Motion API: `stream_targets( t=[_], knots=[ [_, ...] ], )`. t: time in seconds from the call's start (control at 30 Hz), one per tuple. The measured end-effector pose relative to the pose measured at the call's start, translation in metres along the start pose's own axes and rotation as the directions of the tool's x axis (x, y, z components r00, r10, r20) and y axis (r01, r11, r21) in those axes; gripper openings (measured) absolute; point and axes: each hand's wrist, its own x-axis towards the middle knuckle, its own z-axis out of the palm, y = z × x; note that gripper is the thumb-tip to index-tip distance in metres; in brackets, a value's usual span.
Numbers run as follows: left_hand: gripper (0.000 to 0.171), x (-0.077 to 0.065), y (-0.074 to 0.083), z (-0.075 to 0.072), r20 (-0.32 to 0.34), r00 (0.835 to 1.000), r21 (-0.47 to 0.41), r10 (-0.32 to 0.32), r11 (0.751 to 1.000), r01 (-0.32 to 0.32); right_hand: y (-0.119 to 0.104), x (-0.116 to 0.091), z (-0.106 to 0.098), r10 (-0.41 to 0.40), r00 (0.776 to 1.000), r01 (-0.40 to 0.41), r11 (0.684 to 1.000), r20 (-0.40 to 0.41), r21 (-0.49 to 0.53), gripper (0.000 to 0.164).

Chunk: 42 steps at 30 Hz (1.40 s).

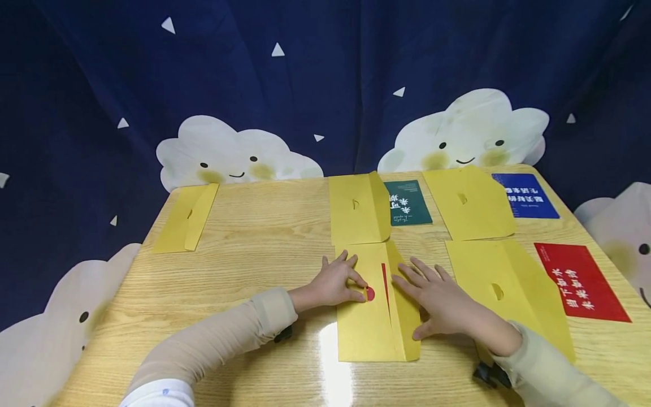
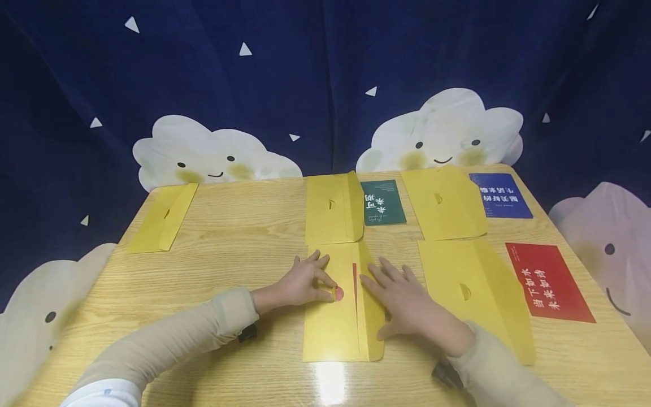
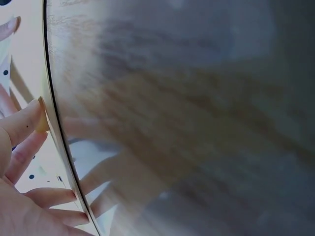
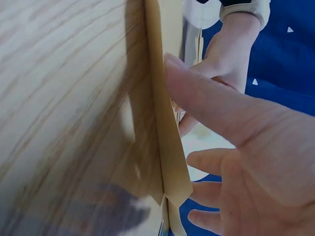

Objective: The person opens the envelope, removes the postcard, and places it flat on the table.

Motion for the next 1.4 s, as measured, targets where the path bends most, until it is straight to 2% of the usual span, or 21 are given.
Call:
stream_targets(
  t=[0.23,0.47,0.67,0.87,0.97,1.07,1.17,1.27,1.4],
  knots=[
    [0.025,0.000,0.002,-0.002,0.003,1.000,0.007,-0.008,1.000,0.008,0.008,0.006,0.006,-0.007,0.999,0.009,0.999,0.049,-0.032,0.110],
    [0.022,0.003,0.008,-0.001,-0.031,0.999,0.043,-0.026,0.999,0.027,0.011,0.010,0.009,0.017,0.993,-0.015,1.000,0.115,-0.021,0.111],
    [0.022,0.006,0.015,0.002,-0.092,0.995,0.100,-0.038,0.994,0.047,0.013,0.010,0.010,0.021,0.992,-0.022,1.000,0.125,0.002,0.112],
    [0.014,0.008,0.019,0.004,-0.104,0.993,0.108,-0.059,0.992,0.070,0.014,0.010,0.009,0.023,0.991,-0.026,0.999,0.130,0.024,0.112],
    [0.028,0.009,0.020,0.005,-0.100,0.993,0.124,-0.059,0.990,0.071,0.014,0.011,0.009,0.026,0.990,-0.030,0.999,0.139,0.027,0.113],
    [0.048,0.010,0.021,0.005,-0.087,0.995,0.145,-0.055,0.987,0.067,0.014,0.011,0.009,0.035,0.988,-0.039,0.999,0.152,0.021,0.113],
    [0.059,0.012,0.022,0.005,-0.045,0.997,0.149,-0.057,0.987,0.063,0.013,0.012,0.009,0.036,0.987,-0.039,0.999,0.154,0.018,0.112],
    [0.062,0.013,0.022,0.005,0.021,0.997,0.152,-0.070,0.986,0.066,0.013,0.012,0.009,0.036,0.988,-0.039,0.999,0.152,0.014,0.112],
    [0.056,0.015,0.023,0.004,0.086,0.993,0.166,-0.076,0.984,0.061,0.012,0.013,0.008,0.040,0.988,-0.042,0.999,0.148,0.006,0.112]
  ],
)
